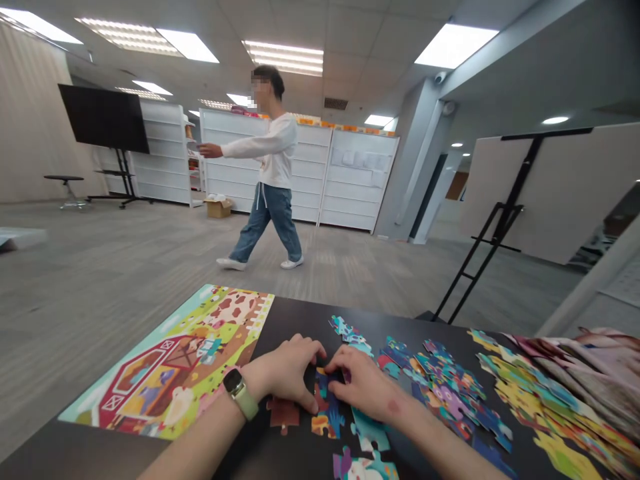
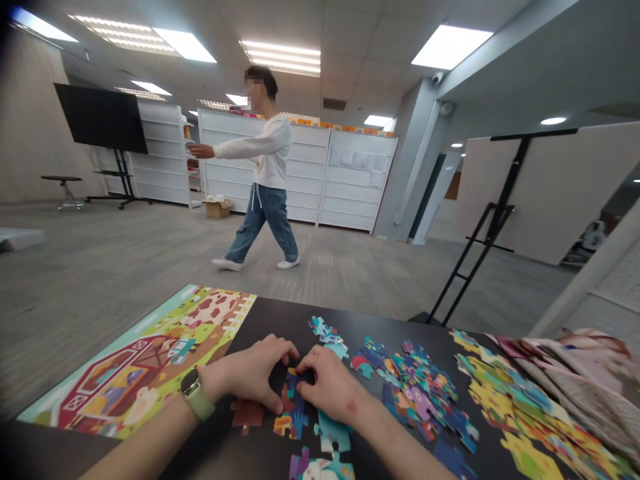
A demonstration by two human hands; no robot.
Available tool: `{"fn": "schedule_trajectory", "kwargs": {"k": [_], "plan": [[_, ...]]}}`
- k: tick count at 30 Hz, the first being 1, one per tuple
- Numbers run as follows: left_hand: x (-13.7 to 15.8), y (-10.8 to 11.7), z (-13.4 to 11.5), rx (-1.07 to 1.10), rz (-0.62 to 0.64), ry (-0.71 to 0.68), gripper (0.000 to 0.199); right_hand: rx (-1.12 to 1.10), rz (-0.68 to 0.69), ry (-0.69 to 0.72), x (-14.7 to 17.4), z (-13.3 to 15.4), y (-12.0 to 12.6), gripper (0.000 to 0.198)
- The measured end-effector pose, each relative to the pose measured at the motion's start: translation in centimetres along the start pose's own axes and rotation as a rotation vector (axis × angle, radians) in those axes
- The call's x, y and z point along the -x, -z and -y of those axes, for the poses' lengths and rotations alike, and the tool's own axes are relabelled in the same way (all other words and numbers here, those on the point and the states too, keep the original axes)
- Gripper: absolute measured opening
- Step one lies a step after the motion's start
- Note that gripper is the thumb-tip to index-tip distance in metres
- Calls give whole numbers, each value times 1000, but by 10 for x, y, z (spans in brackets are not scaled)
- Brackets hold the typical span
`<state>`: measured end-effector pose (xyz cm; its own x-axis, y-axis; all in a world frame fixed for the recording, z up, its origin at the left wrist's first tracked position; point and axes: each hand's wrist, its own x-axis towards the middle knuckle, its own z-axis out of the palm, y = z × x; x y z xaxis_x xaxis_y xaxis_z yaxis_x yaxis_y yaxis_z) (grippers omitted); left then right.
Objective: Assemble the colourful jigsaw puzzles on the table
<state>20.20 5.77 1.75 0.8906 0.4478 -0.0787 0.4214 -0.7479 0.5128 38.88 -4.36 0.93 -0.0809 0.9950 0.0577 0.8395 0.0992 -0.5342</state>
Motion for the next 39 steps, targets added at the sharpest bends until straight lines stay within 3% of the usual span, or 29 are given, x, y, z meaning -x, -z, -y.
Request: {"fn": "schedule_trajectory", "kwargs": {"k": [7, 11, 14, 21, 27, 39], "plan": [[0, 3, 11, 18, 9, -38, 80, -8, -12, 30, 1, 3, -7, 26], [3, 8, 14, 15, 31, -14, 78, -28, -165, 113, 8, -2, 2, 24], [4, 10, 15, 6, 42, -29, 72, -24, -262, 109, 23, -20, 16, 29], [2, 10, 14, -38, 20, -65, 56, 73, -284, 23, 68, -69, 27, 28], [0, 10, 13, -49, 14, -74, 38, 31, -327, 39, 77, -62, 34, 27], [-4, 10, 4, -80, -10, -35, 13, 42, -278, 123, 86, -56, 39, 23]]}}
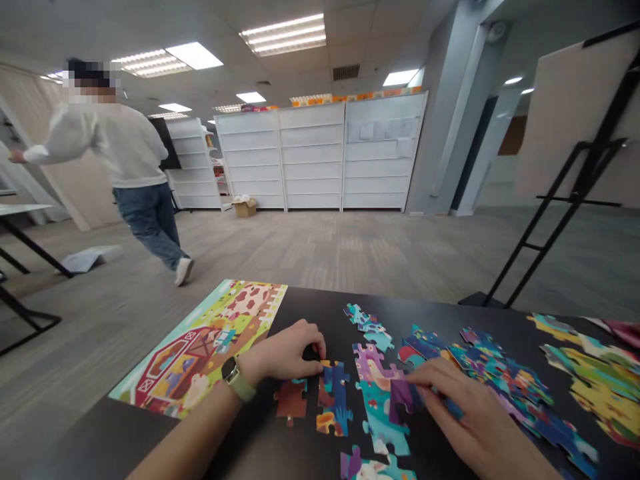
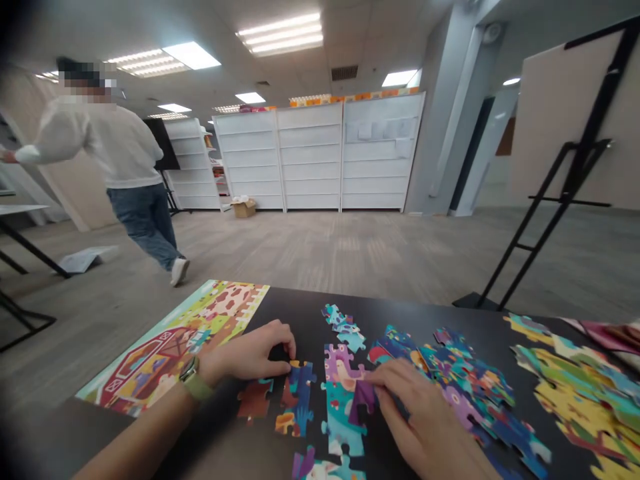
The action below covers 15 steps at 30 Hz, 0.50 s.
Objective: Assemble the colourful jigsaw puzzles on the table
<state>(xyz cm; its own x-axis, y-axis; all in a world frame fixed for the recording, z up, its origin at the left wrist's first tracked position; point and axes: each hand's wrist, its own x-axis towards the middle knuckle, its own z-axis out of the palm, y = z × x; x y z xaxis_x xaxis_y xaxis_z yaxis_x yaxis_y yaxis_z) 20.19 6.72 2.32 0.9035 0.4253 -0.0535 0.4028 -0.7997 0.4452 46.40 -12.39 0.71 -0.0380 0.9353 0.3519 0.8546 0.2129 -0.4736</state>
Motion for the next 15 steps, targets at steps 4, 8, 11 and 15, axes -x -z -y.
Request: {"fn": "schedule_trajectory", "kwargs": {"k": [4, 8, 11, 15], "plan": [[-1, 0, -2, -6, 0, 7, 12, -2, 23, 4, 1, 0, -3, 22], [-1, 1, -3, -2, -5, 15, 13, -1, 30, 9, 3, -1, -4, 22], [0, 2, -2, 3, -5, 18, 12, 0, 31, 19, 2, 0, -5, 22], [-1, 0, -1, 9, -3, 23, 12, -7, 26, 33, 0, 1, -6, 20]]}}
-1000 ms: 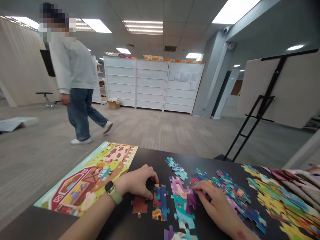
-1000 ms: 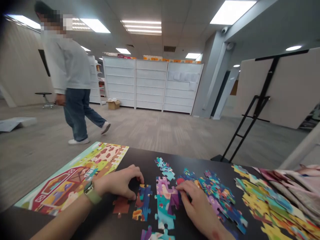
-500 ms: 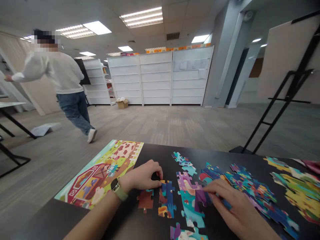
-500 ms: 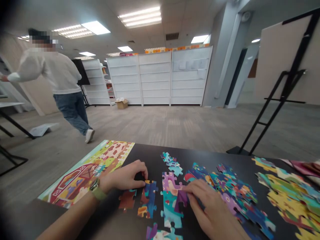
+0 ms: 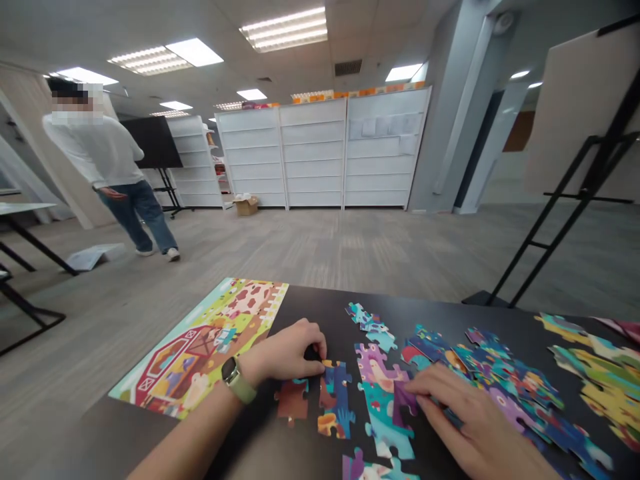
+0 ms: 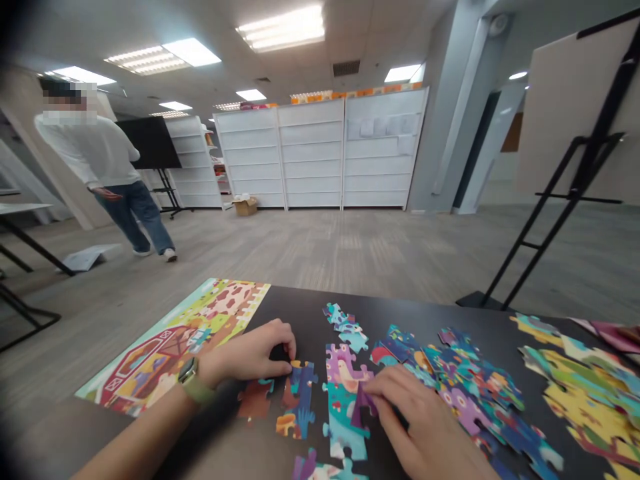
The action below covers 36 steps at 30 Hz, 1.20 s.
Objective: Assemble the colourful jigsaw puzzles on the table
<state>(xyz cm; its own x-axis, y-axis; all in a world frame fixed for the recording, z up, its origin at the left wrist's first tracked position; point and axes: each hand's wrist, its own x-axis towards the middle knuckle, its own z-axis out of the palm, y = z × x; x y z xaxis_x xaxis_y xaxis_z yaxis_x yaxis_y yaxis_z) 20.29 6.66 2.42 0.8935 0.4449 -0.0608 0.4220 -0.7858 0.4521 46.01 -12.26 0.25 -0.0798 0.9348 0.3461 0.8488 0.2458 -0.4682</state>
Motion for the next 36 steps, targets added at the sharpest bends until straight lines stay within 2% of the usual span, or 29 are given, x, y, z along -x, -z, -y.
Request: {"fn": "schedule_trajectory", "kwargs": {"k": [5, 8, 10, 13, 17, 23, 34, 36], "plan": [[-1, 1, 0, 9, 19, 18, 9, -25, 9, -22, 1, 0, 3, 23], [4, 9, 8, 6, 44, 78, 9, -25, 22, -39, 1, -2, 5, 23], [11, 17, 16, -1, 76, 148, 17, -23, 27, -48, 0, -2, 5, 24], [23, 23, 22, -12, 150, 258, 41, -27, 26, -53, 0, -1, 6, 25], [29, 15, 9, -107, 215, 368, 60, -37, 31, -57, 0, 3, 6, 28], [24, 1, -13, -169, 213, 339, 61, -52, 35, -76, 0, 1, 6, 28], [25, 7, 0, -29, 188, 286, 61, -49, 74, -98, 0, 3, 5, 29], [25, 10, 0, 18, 183, 265, 56, -49, 76, -95, -1, 3, 5, 29]]}}
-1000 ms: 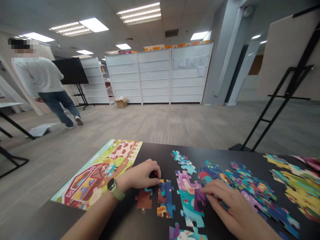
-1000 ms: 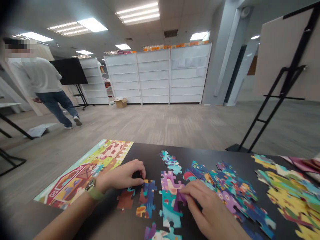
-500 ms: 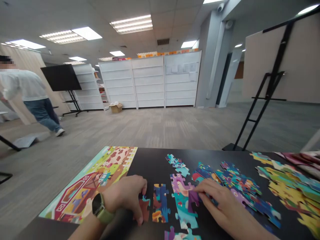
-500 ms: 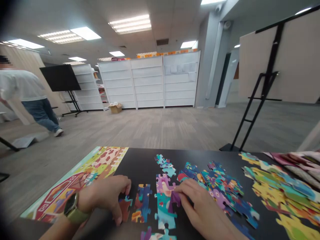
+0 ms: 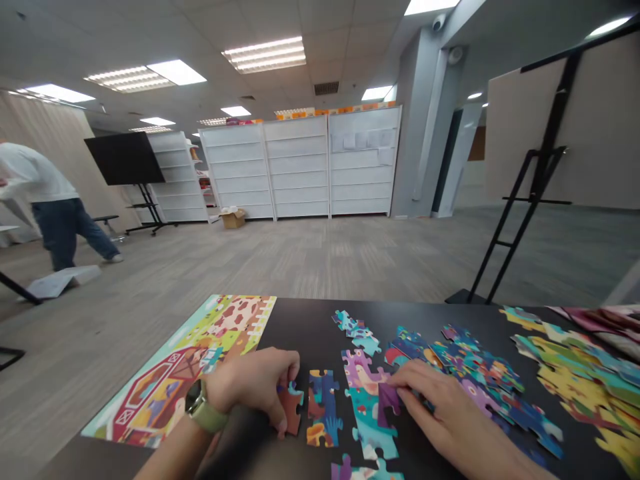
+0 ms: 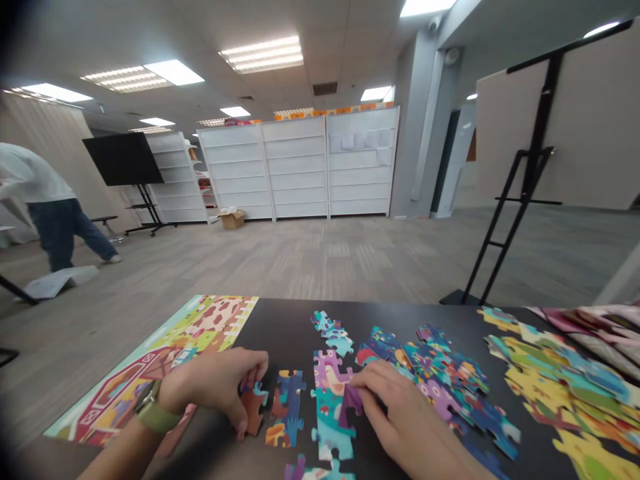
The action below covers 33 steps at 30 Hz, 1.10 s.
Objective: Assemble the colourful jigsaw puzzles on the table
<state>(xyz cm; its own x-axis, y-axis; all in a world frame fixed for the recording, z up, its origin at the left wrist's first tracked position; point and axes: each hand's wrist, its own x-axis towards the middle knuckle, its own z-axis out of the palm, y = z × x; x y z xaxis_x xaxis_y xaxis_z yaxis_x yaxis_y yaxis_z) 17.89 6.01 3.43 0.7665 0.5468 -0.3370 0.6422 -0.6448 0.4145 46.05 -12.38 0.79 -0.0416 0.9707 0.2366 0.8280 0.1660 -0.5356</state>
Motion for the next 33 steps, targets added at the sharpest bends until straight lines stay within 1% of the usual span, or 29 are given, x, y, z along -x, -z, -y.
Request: {"fn": "schedule_trajectory", "kwargs": {"k": [4, 5, 7, 13, 18, 27, 33], "plan": [[0, 9, 3, 326, 92, -127, 27, -6, -10, 14, 0, 1, 1, 29], [-1, 10, 4, 392, 117, -148, 22, -7, -12, 16, 0, 1, 1, 28], [-4, 11, 6, 445, 135, -161, 22, -8, -10, 17, 0, 2, 2, 28], [-16, 2, 8, 446, 78, -168, 37, -11, 7, 24, 1, 1, 2, 29], [-24, -3, 11, 394, -7, -174, 34, 0, 4, 21, 0, 0, 1, 28], [-29, -11, 11, 317, -141, -179, 37, 10, 21, 9, 0, 2, 1, 28], [-28, -9, 10, 303, -161, -176, 40, 17, 35, 9, 0, 0, 1, 30]]}}
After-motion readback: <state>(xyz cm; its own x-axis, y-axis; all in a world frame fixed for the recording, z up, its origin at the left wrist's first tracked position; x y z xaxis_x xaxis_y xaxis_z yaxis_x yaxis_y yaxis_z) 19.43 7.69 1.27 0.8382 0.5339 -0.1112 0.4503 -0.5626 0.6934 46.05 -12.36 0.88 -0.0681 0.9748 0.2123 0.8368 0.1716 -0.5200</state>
